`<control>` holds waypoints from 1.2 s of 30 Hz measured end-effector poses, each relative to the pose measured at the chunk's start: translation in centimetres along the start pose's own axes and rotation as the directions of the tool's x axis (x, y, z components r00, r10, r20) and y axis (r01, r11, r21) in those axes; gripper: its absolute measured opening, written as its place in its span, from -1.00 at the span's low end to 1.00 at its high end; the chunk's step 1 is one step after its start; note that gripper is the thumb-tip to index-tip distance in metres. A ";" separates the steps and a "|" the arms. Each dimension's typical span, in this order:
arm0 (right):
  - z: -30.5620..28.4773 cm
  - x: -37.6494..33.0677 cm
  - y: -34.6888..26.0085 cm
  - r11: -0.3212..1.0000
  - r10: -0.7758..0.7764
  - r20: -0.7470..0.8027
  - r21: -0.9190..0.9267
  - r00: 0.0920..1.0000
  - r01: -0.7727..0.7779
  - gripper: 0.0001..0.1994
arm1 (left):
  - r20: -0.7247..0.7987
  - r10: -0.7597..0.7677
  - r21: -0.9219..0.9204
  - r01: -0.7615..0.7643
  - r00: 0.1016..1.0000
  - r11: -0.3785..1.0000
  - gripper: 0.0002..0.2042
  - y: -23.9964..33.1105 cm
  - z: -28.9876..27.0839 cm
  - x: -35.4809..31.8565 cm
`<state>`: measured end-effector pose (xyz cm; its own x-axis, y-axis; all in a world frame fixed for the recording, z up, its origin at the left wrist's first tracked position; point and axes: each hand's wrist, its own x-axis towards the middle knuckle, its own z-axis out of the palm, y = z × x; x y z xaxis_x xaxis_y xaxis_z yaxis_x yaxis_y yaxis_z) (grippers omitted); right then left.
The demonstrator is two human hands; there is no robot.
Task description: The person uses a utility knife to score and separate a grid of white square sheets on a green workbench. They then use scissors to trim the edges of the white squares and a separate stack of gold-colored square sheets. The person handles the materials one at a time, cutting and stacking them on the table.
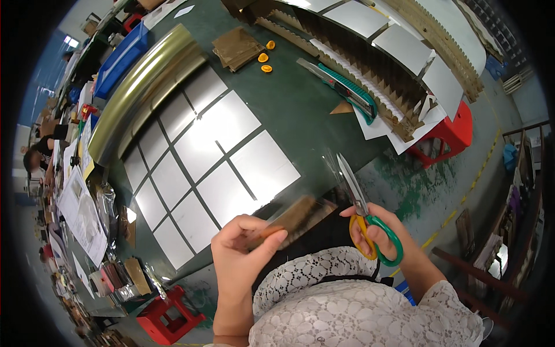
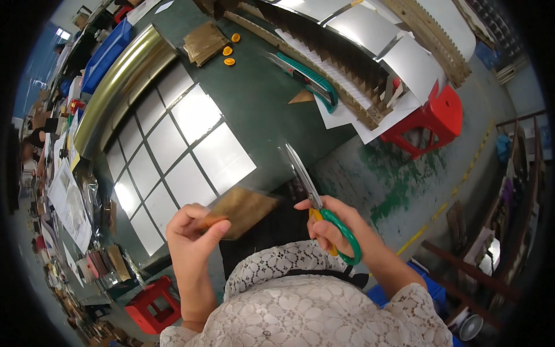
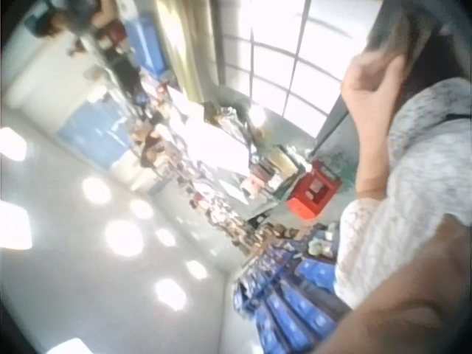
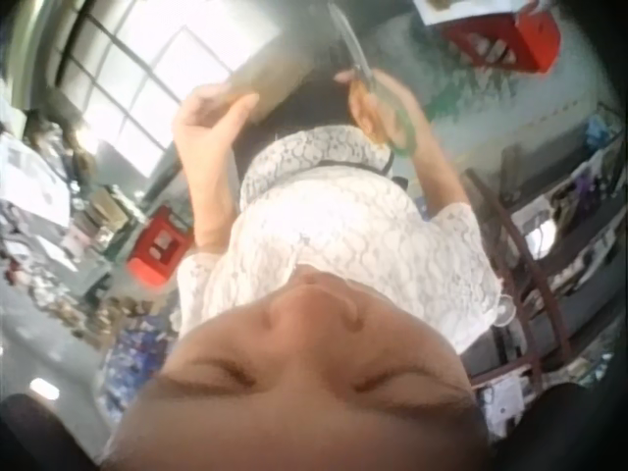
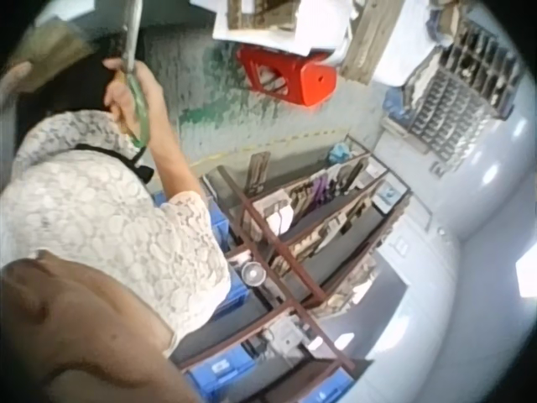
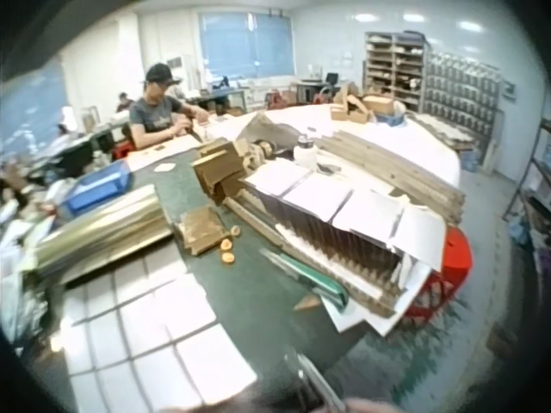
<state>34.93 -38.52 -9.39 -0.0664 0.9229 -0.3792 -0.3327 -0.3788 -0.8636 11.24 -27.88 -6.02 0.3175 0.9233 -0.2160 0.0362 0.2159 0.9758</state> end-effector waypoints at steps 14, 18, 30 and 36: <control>0.8 -1.4 1.8 0.987 -0.020 0.068 -0.158 0.997 0.031 -0.29 | -0.166 -0.261 -0.473 0.155 0.951 0.867 -0.79 -1.4 1.6 0.4; 1.1 -1.3 1.3 0.967 -0.020 0.061 -0.252 0.998 0.034 -0.28 | -0.228 -0.169 -0.331 0.086 0.959 0.940 -0.73 -1.8 1.7 0.1; 1.0 -1.0 1.1 0.950 -0.023 0.065 -0.310 0.998 0.042 -0.29 | -0.198 -0.099 -0.289 0.039 0.975 0.956 -0.72 -2.2 2.3 -0.1; 1.0 -1.0 1.1 0.939 -0.056 0.066 -0.334 0.996 0.075 -0.28 | -0.217 -0.129 -0.311 0.056 0.968 0.949 -0.76 -2.1 2.5 0.1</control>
<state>33.68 -39.76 -9.68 -0.1092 0.9453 -0.3073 -0.0028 -0.3095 -0.9509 13.57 -29.08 -8.02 0.0965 0.9347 -0.3422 -0.2427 0.3555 0.9026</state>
